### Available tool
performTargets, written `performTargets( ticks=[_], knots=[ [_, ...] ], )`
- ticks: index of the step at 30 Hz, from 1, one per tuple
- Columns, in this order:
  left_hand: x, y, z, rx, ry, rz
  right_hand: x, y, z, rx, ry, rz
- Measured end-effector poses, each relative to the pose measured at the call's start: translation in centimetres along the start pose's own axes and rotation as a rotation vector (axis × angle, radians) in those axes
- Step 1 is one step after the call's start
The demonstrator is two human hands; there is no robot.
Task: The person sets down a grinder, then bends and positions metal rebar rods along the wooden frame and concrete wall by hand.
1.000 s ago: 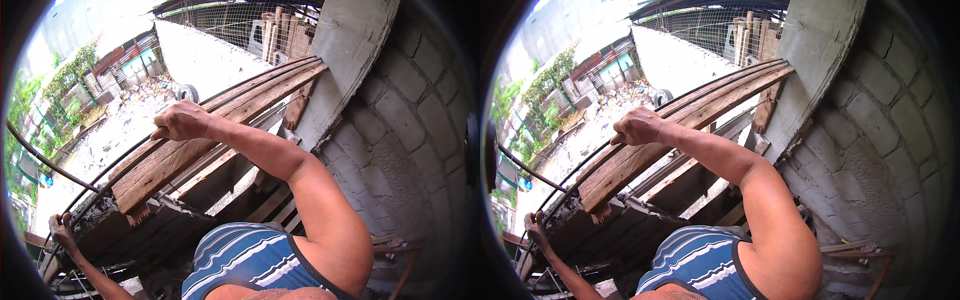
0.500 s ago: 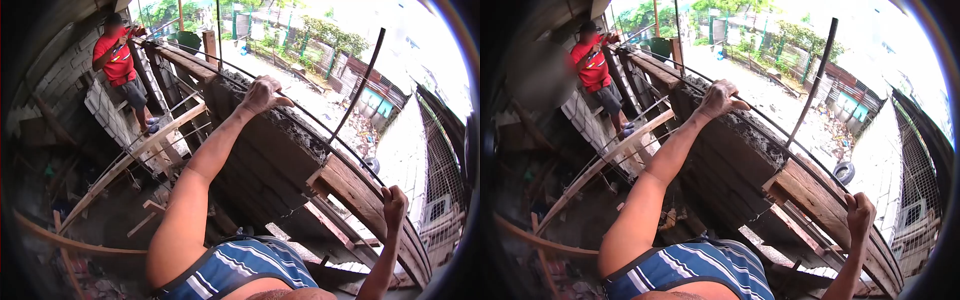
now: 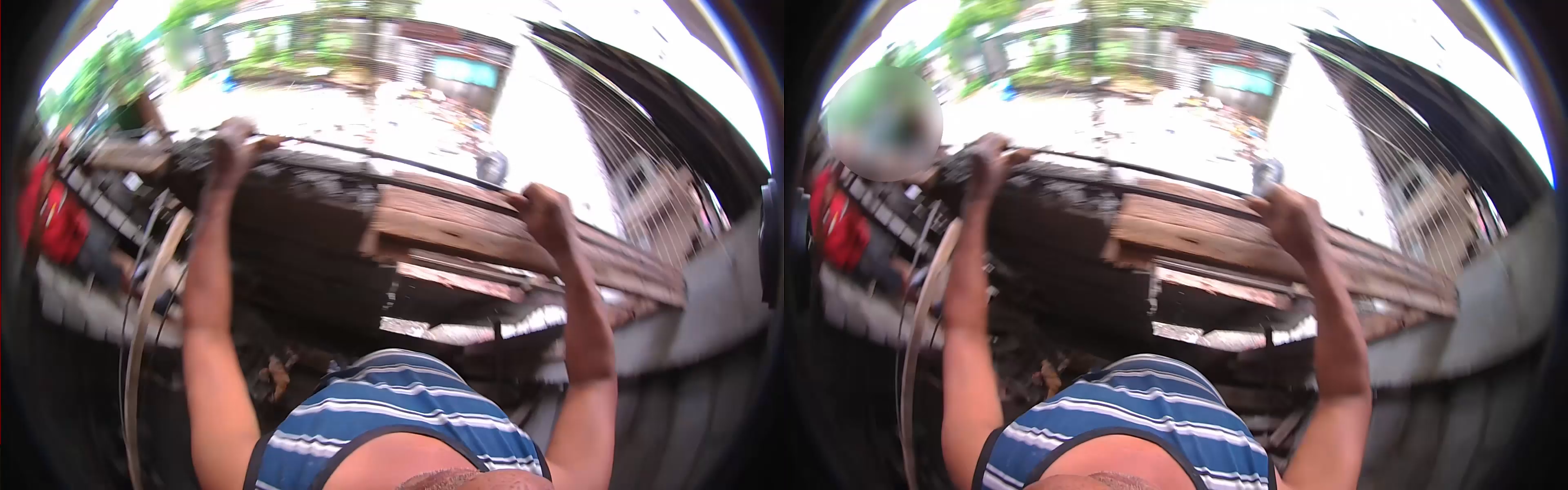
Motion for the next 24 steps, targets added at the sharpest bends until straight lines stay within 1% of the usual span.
performTargets(
  ticks=[1, 2, 3, 4, 5, 6, 7, 9, 11, 13, 23, 24],
  knots=[
    [0.4, 0.4, 0.4, 0.001, 0.025, -0.015, 1.0, 0.3, -1.9, 0.008, 0.027, 0.017],
    [1.2, 1.1, 1.8, -0.062, 0.035, 0.027, 1.3, 0.5, -2.8, 0.015, -0.106, -0.007],
    [2.0, 1.5, 2.5, -0.076, 0.014, 0.095, 1.4, 0.3, -2.7, -0.022, 0.026, 0.007],
    [2.6, 1.8, 3.0, -0.075, 0.004, 0.13, 1.0, 0.3, -2.6, 0.035, 0.063, 0.051],
    [3.1, 2.4, 4.2, -0.073, 0.01, 0.137, 1.4, 0.4, -3.1, 0.052, 0.031, 0.053],
    [3.2, 2.5, 4.5, -0.048, 0.018, 0.096, 0.9, 0.5, -2.8, 0.031, 0.009, 0.035],
    [3.6, 2.5, 4.5, -0.053, -0.036, 0.138, 0.3, 0.7, -2.3, 0.003, 0.013, 0.006],
    [3.6, 2.6, 4.2, 0.006, -0.056, 0.123, -0.2, 0.9, -1.9, -0.013, -0.027, -0.02],
    [3.6, 2.5, 4.1, -0.022, -0.055, 0.141, 0.2, 0.9, -2.4, 0.025, 0.007, 0.024],
    [3.3, 2.1, 3.5, -0.056, -0.046, 0.159, 0.1, 1.0, -2.4, 0.028, 0.019, 0.012],
    [3.5, 2.3, 3.8, -0.015, -0.066, 0.135, -0.2, 1.1, -2.3, 0.012, 0.006, 0.005],
    [3.4, 2.2, 3.7, -0.038, -0.061, 0.144, -0.1, 1.1, -2.3, 0.0, 0.0, -0.004]
  ],
)
Point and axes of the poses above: each hand's wrist, its own y-axis away from the middle knuckle, its own x-axis out of the palm, z = x × y, the point moved 9 cm from there along -y, towards the middle knuckle, and after that the axes turned 5 degrees about x, right-handed, at the moved point
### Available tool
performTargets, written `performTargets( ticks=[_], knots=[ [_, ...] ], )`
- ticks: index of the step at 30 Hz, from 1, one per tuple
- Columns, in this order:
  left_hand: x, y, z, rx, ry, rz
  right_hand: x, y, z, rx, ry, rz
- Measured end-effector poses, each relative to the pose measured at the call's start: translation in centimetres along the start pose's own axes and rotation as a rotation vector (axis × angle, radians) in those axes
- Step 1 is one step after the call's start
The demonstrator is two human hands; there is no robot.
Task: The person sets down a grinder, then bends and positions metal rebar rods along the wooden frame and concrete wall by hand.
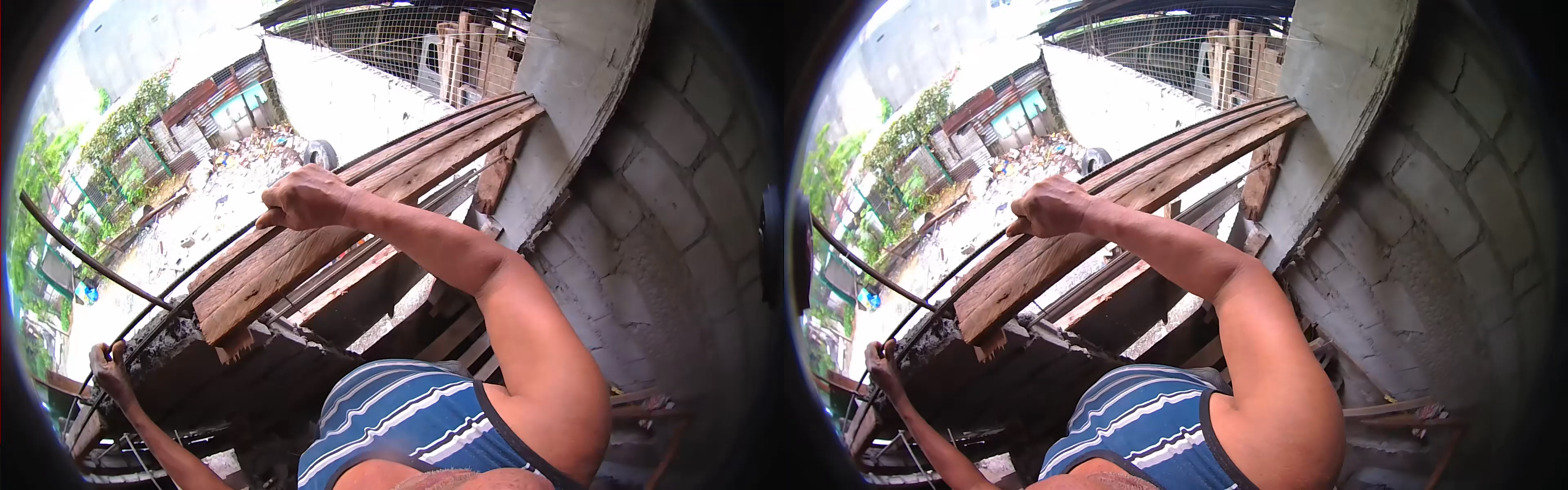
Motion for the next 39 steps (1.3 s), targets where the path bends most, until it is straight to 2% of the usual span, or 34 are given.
performTargets(
  ticks=[21, 26, 30, 39],
  knots=[
    [0.3, 0.0, 0.2, -0.028, 0.041, 0.062, 0.4, -0.1, -0.1, -0.001, -0.01, 0.035],
    [-1.0, -0.5, -1.1, 0.03, 0.029, -0.043, 0.8, 0.0, -0.2, 0.007, 0.005, 0.056],
    [-0.4, -0.5, -0.6, 0.004, -0.004, 0.03, 0.6, 0.0, -0.2, 0.012, -0.004, 0.043],
    [-0.6, -0.5, -1.0, 0.056, 0.038, -0.037, 0.5, 0.0, -0.2, 0.011, 0.0, 0.039]
  ],
)
Point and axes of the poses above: each hand's wrist, its own y-axis away from the middle knuckle, its own x-axis out of the palm, z = x × y, the point moved 9 cm from there along -y, towards the middle knuckle, and after that the axes turned 5 degrees about x, right-handed, at the moved point
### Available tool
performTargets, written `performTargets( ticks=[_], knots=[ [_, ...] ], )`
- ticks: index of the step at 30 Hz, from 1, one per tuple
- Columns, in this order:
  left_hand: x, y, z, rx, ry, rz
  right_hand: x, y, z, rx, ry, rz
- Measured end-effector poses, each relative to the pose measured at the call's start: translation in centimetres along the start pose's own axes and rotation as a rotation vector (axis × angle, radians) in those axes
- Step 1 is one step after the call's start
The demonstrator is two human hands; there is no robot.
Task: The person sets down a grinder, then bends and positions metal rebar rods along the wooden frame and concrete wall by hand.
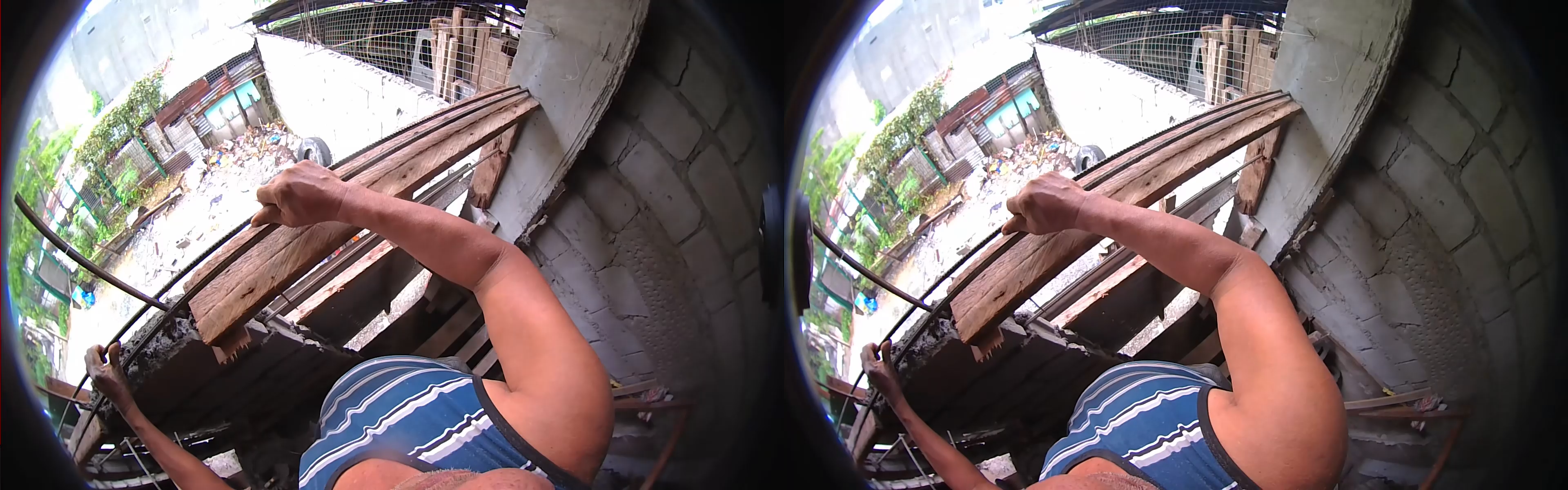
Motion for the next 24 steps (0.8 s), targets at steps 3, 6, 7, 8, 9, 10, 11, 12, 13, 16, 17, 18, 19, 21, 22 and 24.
performTargets(
  ticks=[3, 6, 7, 8, 9, 10, 11, 12, 13, 16, 17, 18, 19, 21, 22, 24],
  knots=[
    [0.08, 0.07, 0.2, -0.016, 0.003, 0.002, -0.04, 0.05, 0.02, 0.001, 0.0, -0.002],
    [0.45, 0.2, 0.57, -0.012, -0.013, 0.017, -0.11, 0.01, 0.02, -0.009, -0.006, -0.013],
    [0.36, 0.25, 0.53, -0.013, -0.008, 0.009, -0.12, 0.03, 0.05, -0.014, -0.011, -0.014],
    [0.25, 0.22, 0.42, -0.015, -0.002, 0.0, -0.15, 0.04, 0.06, -0.012, -0.012, -0.014],
    [0.28, 0.22, 0.42, -0.015, -0.002, 0.0, -0.12, 0.01, 0.05, -0.005, -0.013, -0.002],
    [0.34, 0.26, 0.54, -0.023, -0.004, 0.007, -0.04, 0.01, 0.01, 0.002, -0.014, 0.009],
    [0.39, 0.28, 0.62, -0.032, -0.006, 0.012, 0.01, 0.03, -0.03, 0.002, -0.014, 0.009],
    [0.36, 0.26, 0.61, -0.032, -0.006, 0.011, 0.0, 0.06, -0.03, -0.005, -0.014, -0.003],
    [0.39, 0.24, 0.59, -0.03, -0.012, 0.018, -0.07, 0.08, 0.02, -0.012, -0.014, -0.015],
    [0.51, 0.22, 0.65, -0.021, -0.016, 0.017, -0.47, 0.15, 0.32, -0.028, -0.022, -0.041],
    [0.46, 0.18, 0.55, -0.015, -0.015, 0.013, -0.43, 0.15, 0.3, -0.027, -0.021, -0.041],
    [0.41, 0.18, 0.48, -0.015, -0.014, 0.012, -0.3, 0.11, 0.23, -0.024, -0.013, -0.035],
    [0.3, 0.18, 0.39, -0.015, -0.019, 0.007, -0.21, 0.08, 0.16, -0.021, -0.004, -0.028],
    [0.3, 0.15, 0.35, -0.015, -0.022, -0.001, -0.28, 0.08, 0.17, -0.023, 0.0, -0.031],
    [0.36, 0.24, 0.49, -0.014, -0.022, -0.002, -0.31, 0.1, 0.2, -0.025, 0.001, -0.033],
    [0.41, 0.26, 0.57, -0.012, -0.022, -0.004, -0.25, 0.1, 0.16, -0.023, -0.003, -0.036]
  ],
)
Point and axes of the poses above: each hand's wrist, its own y-axis away from the middle knuckle, its own x-axis out of the palm, z = x × y, the point moved 9 cm from there along -y, towards the middle knuckle, and after that the axes turned 5 degrees about x, right-handed, at the moved point
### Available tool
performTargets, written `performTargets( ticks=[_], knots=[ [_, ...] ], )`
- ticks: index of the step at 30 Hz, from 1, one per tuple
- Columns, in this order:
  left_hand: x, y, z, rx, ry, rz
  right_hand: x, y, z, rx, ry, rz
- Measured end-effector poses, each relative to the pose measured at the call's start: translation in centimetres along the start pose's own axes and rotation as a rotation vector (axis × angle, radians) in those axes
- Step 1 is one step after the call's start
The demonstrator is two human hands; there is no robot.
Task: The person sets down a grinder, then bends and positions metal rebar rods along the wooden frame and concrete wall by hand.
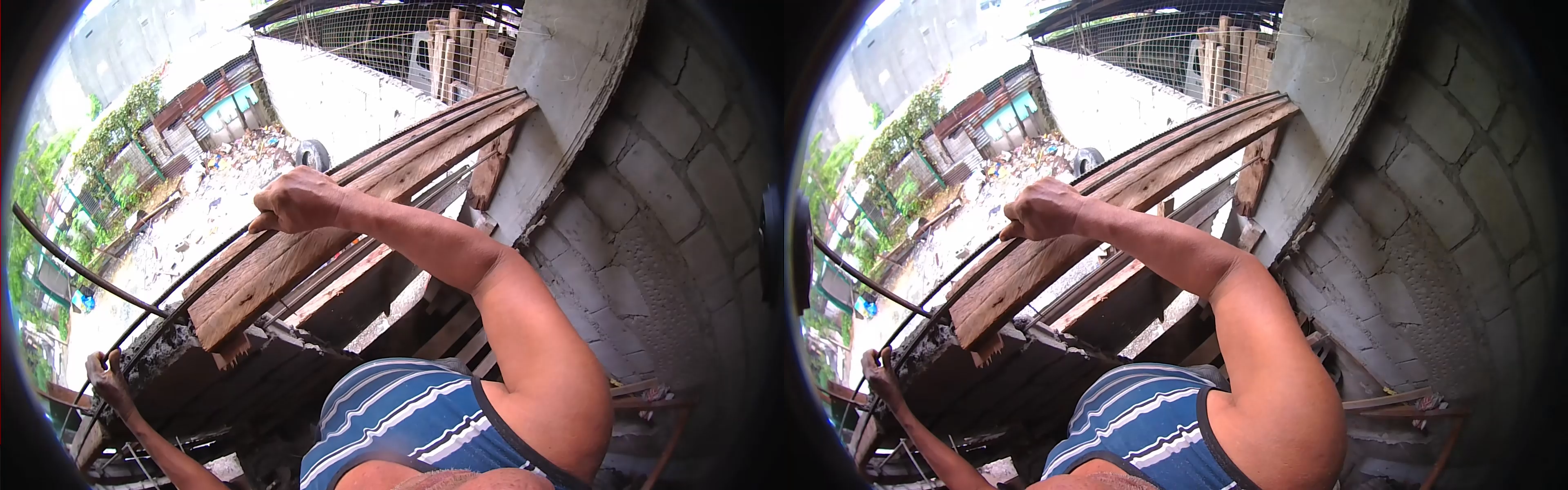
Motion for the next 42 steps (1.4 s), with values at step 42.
performTargets(
  ticks=[42],
  knots=[
    [0.4, 0.2, 0.4, -0.021, 0.055, 0.042, 0.4, -0.5, -0.8, -0.007, -0.061, 0.06]
  ],
)
Point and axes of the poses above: each hand's wrist, its own y-axis away from the middle knuckle, its own x-axis out of the palm, z = x × y, the point moved 9 cm from there along -y, towards the middle knuckle, and after that the axes turned 5 degrees about x, right-handed, at the moved point
